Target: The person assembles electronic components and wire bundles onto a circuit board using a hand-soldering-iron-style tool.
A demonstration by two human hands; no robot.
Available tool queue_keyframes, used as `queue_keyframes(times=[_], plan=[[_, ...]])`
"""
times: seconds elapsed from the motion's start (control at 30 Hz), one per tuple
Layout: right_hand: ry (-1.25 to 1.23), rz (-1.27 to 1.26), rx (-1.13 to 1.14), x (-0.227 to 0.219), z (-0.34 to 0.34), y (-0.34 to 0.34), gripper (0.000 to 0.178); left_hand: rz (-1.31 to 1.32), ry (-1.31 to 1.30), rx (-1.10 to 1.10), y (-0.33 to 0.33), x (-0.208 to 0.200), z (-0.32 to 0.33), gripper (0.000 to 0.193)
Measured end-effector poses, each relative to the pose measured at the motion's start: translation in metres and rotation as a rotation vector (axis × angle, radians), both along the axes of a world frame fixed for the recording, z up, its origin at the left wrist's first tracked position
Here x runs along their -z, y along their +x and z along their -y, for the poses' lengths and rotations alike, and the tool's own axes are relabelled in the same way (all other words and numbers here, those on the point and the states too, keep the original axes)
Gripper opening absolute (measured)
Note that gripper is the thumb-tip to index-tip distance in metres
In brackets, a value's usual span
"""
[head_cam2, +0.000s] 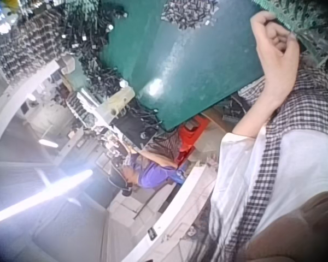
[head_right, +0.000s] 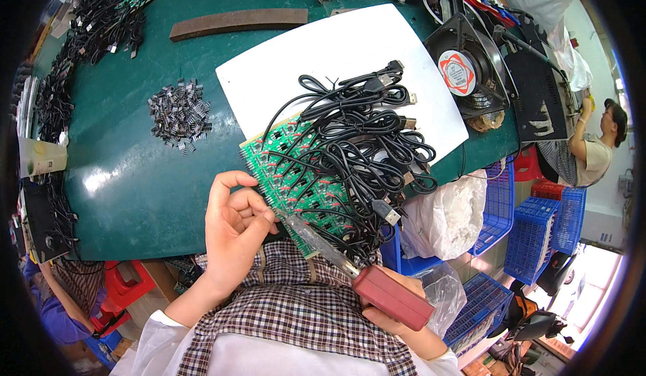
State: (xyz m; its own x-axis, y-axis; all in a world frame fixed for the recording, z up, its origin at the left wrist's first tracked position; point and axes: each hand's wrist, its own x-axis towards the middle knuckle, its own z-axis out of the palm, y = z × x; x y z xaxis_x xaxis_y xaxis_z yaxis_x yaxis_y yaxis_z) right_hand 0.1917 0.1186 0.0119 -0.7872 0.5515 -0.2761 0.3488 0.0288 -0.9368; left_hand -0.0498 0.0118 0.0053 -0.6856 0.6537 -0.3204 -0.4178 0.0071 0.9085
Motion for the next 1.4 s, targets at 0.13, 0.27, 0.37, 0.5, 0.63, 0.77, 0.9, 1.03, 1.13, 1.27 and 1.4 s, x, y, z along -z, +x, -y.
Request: queue_keyframes(times=[0.13,0.27,0.37,0.5,0.63,0.77,0.9,1.03,1.13,1.27,1.4], plan=[[0.03,-0.008,-0.035,-0.007,0.0,-0.004,0.041,-0.004,0.007,0.002,0.001,0.0,0.0,0.035],[0.038,-0.019,0.001,-0.008,-0.002,-0.002,0.042,-0.046,-0.012,-0.007,0.0,0.001,0.001,0.033],[0.007,0.005,-0.006,-0.005,-0.001,0.005,0.044,-0.085,-0.022,0.011,0.0,0.0,0.001,0.032],[0.121,0.002,-0.064,0.003,-0.001,0.014,0.048,-0.08,-0.024,0.047,0.0,0.0,0.001,0.03],[0.156,0.053,-0.049,0.0,-0.003,0.01,0.053,-0.104,-0.031,0.062,0.0,0.002,0.0,0.029],[0.207,0.003,-0.016,0.004,0.0,0.016,0.054,-0.121,-0.031,0.046,0.001,-0.001,0.003,0.029],[0.181,-0.007,-0.007,-0.012,-0.001,0.005,0.051,-0.108,-0.098,0.062,-0.005,-0.006,0.01,0.031],[-0.044,0.021,0.128,-0.022,0.004,-0.002,0.051,-0.464,-0.352,-0.082,-0.043,-0.006,0.025,0.028],[-0.232,-0.072,0.169,-0.014,0.006,-0.014,0.049,-0.864,-0.701,-0.21,-0.074,-0.001,0.05,0.029],[-0.329,-0.102,0.206,-0.017,0.009,-0.016,0.041,-0.936,-0.765,-0.183,-0.095,-0.003,0.051,0.021],[0.567,0.314,-0.132,0.017,-0.005,0.008,0.015,-1.105,-0.654,-0.244,-0.105,0.008,0.03,0.015]])
